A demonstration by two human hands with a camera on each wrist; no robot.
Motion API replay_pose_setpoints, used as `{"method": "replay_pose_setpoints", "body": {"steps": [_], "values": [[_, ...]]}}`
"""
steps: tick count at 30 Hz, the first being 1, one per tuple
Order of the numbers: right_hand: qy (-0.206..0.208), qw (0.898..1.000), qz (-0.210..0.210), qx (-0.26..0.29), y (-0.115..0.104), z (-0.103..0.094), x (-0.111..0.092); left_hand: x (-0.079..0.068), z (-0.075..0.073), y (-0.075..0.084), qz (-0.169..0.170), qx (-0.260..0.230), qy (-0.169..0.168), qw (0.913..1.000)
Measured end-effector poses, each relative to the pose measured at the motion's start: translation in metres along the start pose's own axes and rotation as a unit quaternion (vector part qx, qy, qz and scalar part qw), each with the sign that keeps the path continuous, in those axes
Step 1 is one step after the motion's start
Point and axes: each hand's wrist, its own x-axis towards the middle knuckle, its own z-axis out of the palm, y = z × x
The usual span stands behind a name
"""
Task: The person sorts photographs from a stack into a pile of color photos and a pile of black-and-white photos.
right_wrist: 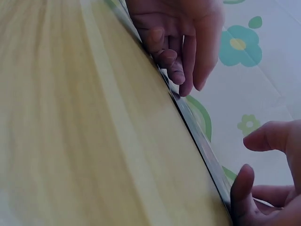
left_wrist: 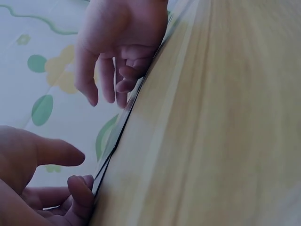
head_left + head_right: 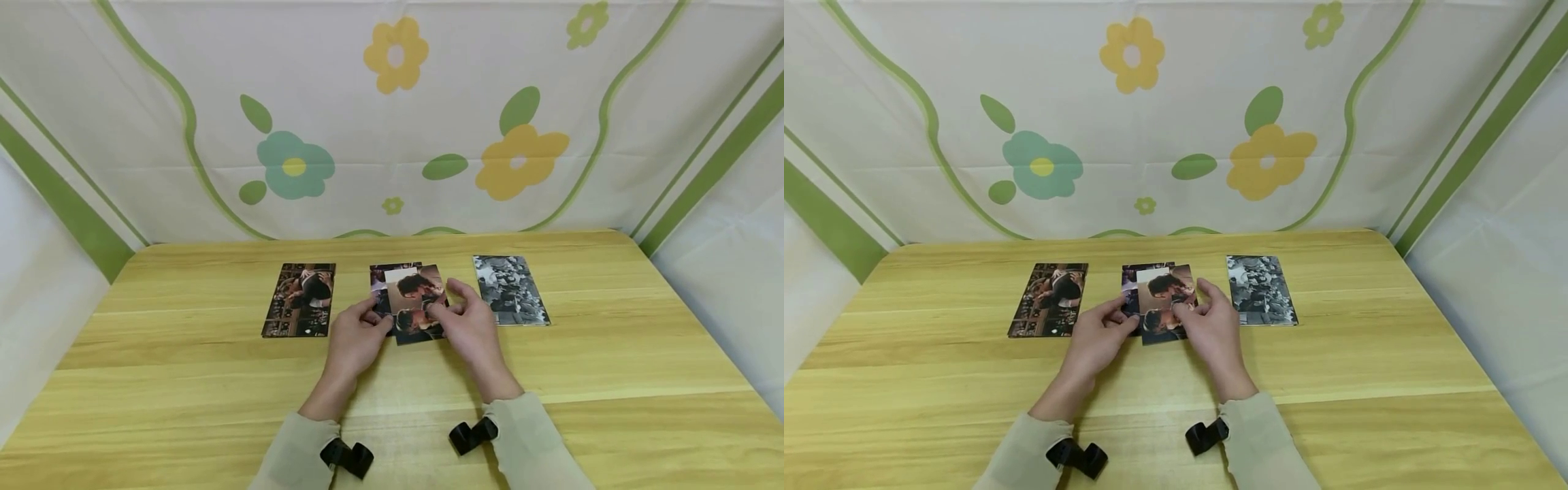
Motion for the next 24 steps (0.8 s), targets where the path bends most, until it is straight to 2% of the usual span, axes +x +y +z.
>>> {"method": "replay_pose_setpoints", "body": {"steps": [6, 12, 24], "values": [[-0.026, 1.0, -0.002, 0.0, -0.0016, 0.0014, -0.0025, 0.0003, 0.0, -0.0006, 0.015, 0.022, -0.018, 0.9995], [-0.029, 1.0, -0.012, -0.001, -0.0019, 0.0038, -0.0021, 0.0012, -0.0001, -0.0021, 0.019, 0.024, -0.018, 0.9994], [-0.032, 0.999, -0.016, 0.039, 0.0005, 0.0013, 0.0017, 0.0011, -0.0007, -0.0026, -0.006, 0.001, -0.019, 0.9998]]}}
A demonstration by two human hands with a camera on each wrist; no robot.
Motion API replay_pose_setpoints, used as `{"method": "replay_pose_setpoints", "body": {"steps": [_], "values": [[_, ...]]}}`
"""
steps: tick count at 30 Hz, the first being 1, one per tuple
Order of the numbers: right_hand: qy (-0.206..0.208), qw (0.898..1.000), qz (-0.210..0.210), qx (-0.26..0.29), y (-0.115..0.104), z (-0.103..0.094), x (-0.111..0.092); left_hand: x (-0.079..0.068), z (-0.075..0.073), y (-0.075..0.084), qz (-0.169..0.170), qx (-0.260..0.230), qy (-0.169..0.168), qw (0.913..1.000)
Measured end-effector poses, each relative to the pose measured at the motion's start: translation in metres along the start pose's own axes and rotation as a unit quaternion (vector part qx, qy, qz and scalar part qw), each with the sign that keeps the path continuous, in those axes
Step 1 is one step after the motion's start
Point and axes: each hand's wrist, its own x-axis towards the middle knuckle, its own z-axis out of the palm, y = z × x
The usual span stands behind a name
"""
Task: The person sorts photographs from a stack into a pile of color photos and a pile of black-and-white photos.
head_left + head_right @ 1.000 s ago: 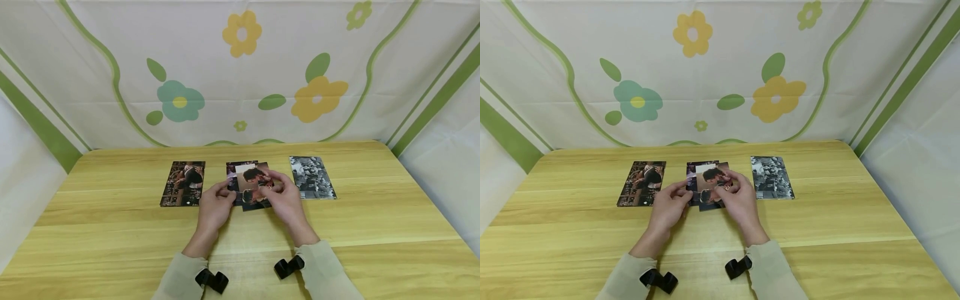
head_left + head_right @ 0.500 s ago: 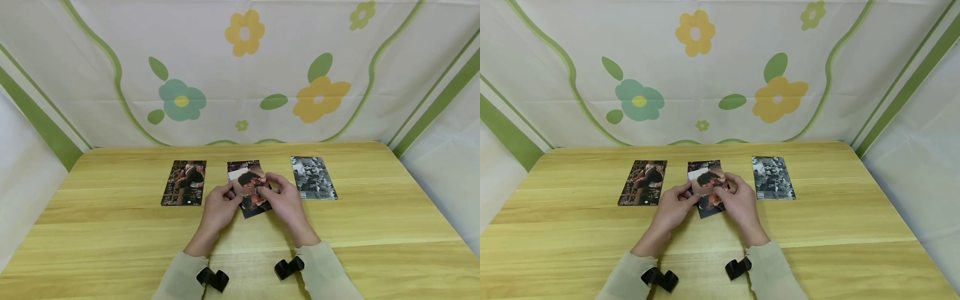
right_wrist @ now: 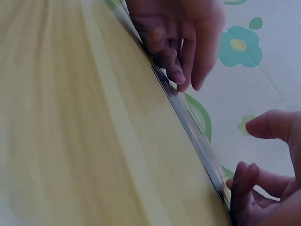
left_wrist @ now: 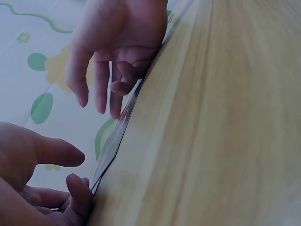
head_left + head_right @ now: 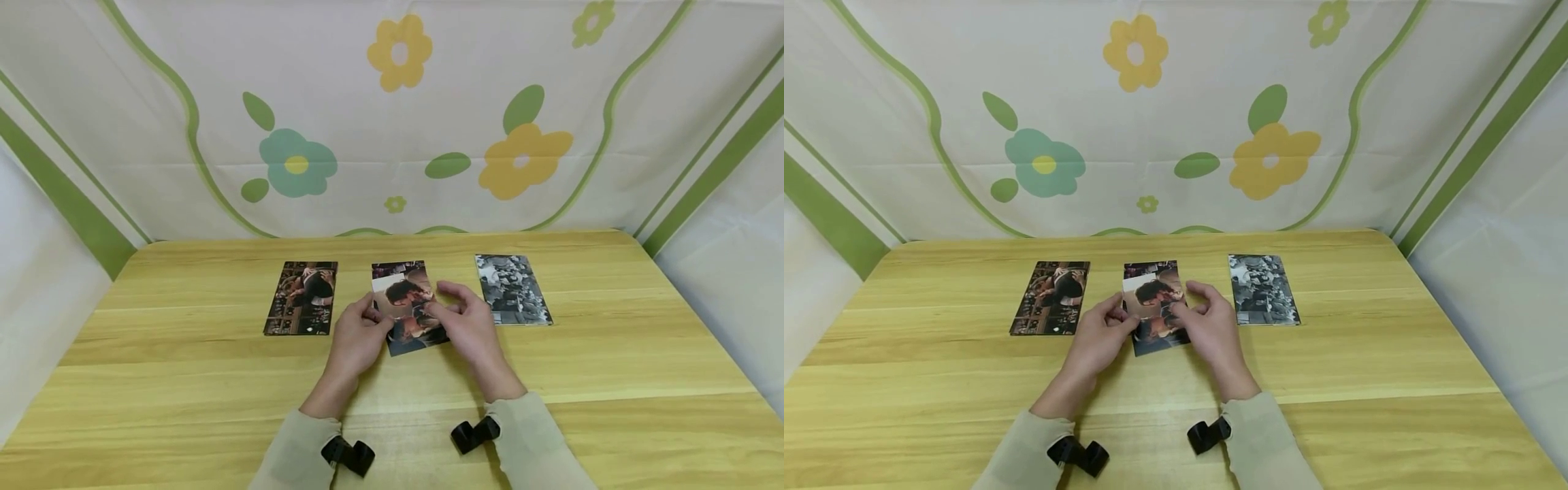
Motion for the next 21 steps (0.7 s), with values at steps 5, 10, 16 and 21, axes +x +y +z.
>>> {"method": "replay_pose_setpoints", "body": {"steps": [5, 10, 16, 21], "values": [[-0.007, 1.0, -0.002, -0.027, -0.0012, -0.0026, -0.0012, 0.0005, -0.0006, 0.0003, 0.002, 0.003, 0.0, 1.0], [-0.016, 0.999, -0.014, -0.04, -0.0009, -0.0017, -0.0022, 0.0009, -0.0017, 0.0008, -0.001, 0.006, -0.004, 1.0], [-0.019, 1.0, -0.011, -0.02, 0.0002, -0.0016, -0.0015, 0.0017, -0.0013, -0.0003, -0.003, -0.027, 0.011, 0.9996], [-0.019, 1.0, -0.012, -0.021, 0.0004, -0.0019, -0.0002, 0.0017, -0.0003, -0.0015, 0.007, -0.048, 0.028, 0.9985]]}}
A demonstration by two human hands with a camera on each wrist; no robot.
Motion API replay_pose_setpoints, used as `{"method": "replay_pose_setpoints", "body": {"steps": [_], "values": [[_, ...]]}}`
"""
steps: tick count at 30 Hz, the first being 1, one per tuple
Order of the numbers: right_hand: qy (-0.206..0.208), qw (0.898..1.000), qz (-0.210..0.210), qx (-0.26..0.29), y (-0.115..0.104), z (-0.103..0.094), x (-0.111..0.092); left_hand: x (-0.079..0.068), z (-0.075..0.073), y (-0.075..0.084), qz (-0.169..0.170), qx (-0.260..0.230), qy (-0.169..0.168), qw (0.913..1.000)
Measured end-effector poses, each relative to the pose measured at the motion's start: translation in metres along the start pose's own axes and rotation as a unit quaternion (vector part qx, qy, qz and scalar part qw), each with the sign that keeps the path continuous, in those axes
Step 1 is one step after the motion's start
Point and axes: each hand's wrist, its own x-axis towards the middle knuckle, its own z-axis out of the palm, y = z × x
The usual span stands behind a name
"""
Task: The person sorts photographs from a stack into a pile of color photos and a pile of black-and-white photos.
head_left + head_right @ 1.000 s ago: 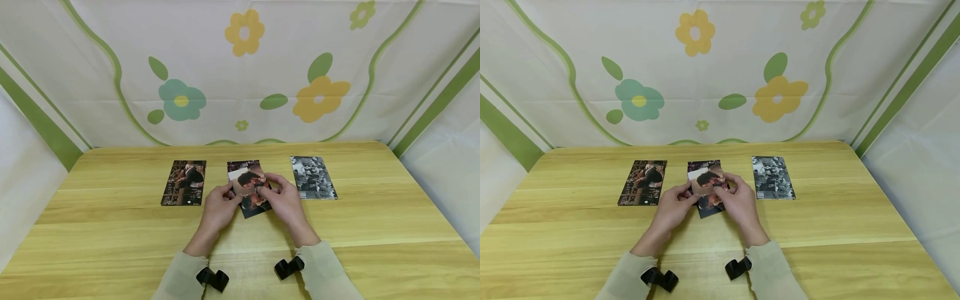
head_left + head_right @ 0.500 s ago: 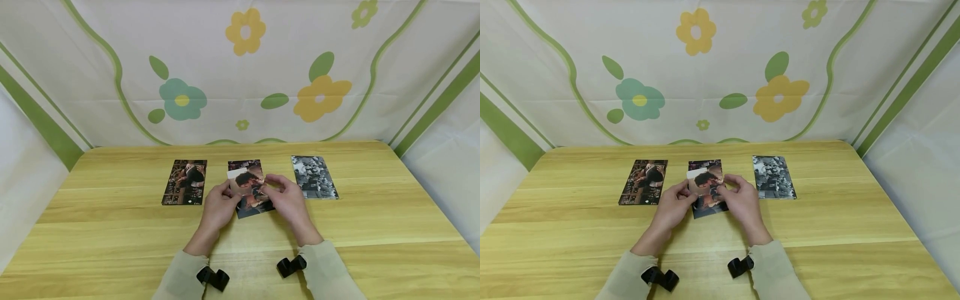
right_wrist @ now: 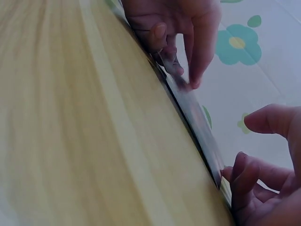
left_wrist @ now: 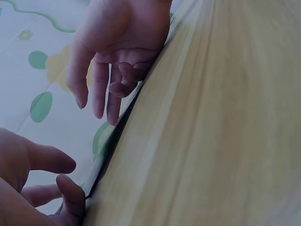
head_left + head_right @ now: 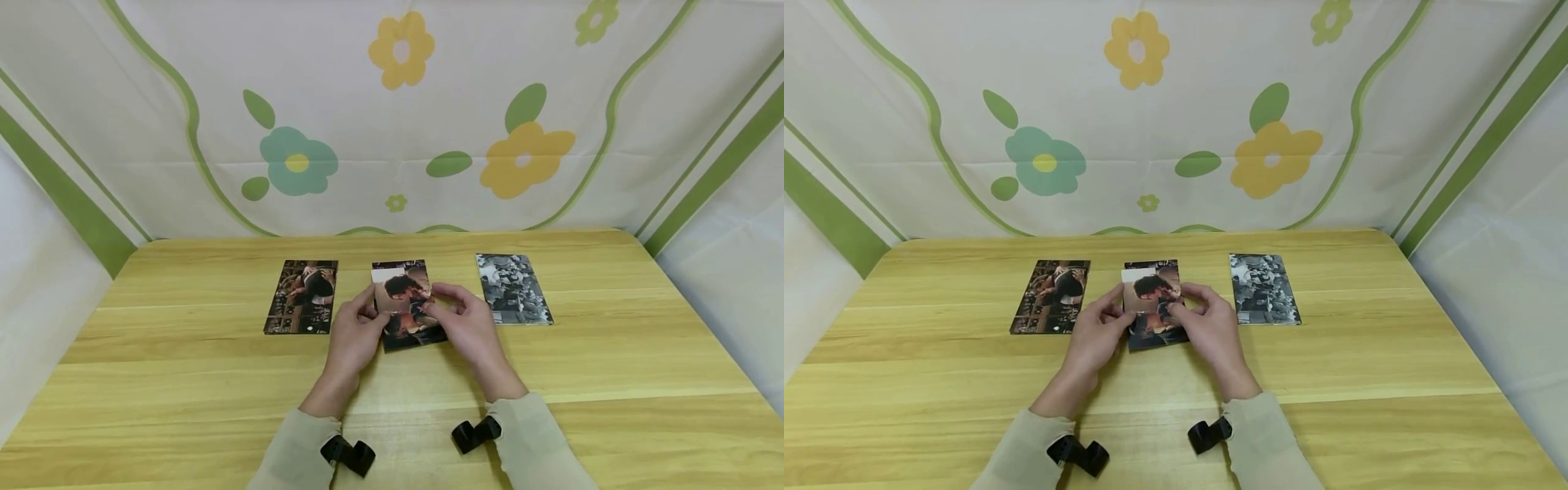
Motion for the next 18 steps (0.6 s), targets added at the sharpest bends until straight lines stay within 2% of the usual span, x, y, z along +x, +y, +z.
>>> {"method": "replay_pose_setpoints", "body": {"steps": [4, 11, 18], "values": [[0.0, 1.0, -0.002, 0.007, 0.0, 0.0, 0.0, 0.0, 0.0, -0.001, 0.011, -0.005, 0.006, 0.9999], [-0.006, 0.999, -0.006, 0.04, 0.001, 0.0, 0.0, 0.0, -0.005, -0.002, -0.023, -0.096, -0.016, 0.995], [-0.005, 0.998, -0.025, 0.057, -0.003, -0.001, -0.003, 0.004, -0.013, 0.001, -0.015, -0.133, -0.009, 0.9909]]}}
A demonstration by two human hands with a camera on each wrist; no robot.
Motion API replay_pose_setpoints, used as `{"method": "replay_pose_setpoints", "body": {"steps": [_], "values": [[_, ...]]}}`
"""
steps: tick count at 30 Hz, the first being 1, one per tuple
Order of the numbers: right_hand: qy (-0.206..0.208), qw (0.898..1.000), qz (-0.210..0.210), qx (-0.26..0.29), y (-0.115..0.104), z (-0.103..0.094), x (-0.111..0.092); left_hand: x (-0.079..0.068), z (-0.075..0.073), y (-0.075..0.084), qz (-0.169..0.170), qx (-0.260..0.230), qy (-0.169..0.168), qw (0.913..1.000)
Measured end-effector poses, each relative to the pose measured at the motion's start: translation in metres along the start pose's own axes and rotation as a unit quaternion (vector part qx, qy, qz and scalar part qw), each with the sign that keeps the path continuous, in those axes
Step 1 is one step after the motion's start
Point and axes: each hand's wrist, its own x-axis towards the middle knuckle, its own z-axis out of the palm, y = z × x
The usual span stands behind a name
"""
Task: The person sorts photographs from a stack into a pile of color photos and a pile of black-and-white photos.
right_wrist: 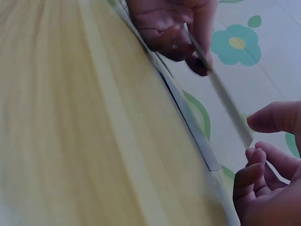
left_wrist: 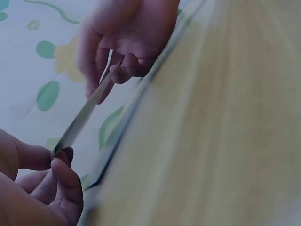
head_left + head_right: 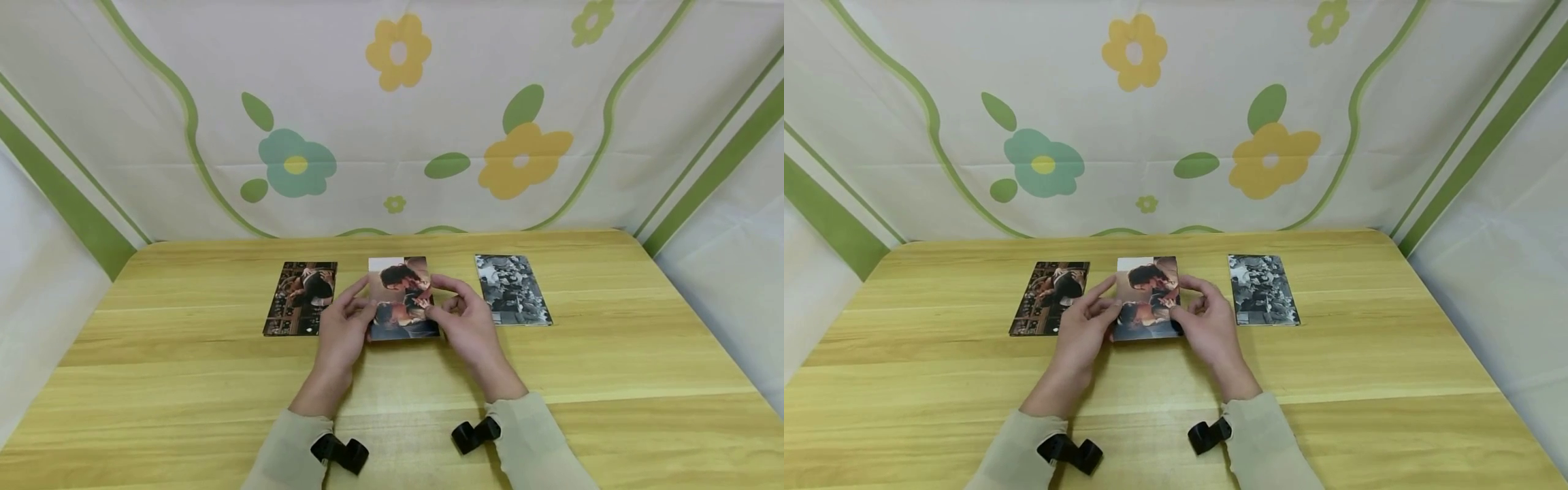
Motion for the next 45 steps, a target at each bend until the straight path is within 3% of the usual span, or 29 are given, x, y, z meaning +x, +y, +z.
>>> {"method": "replay_pose_setpoints", "body": {"steps": [11, 24, 30, 38, 45], "values": [[0.007, 0.998, -0.044, 0.048, -0.018, -0.001, -0.007, -0.003, -0.007, 0.021, 0.019, -0.001, 0.027, 0.9995], [0.014, 0.998, -0.039, 0.045, -0.023, 0.003, -0.009, -0.007, -0.018, 0.031, 0.009, -0.005, 0.013, 0.9999], [0.015, 0.999, -0.019, 0.048, -0.021, 0.008, -0.007, -0.005, -0.023, 0.034, -0.003, 0.019, 0.014, 0.9997], [0.003, 1.0, -0.007, 0.01, -0.027, 0.044, -0.001, 0.003, -0.048, 0.041, 0.001, 0.078, 0.053, 0.9955], [-0.09, 0.995, -0.008, -0.039, -0.037, 0.087, 0.004, 0.009, -0.089, 0.036, 0.0, 0.13, 0.14, 0.9817]]}}
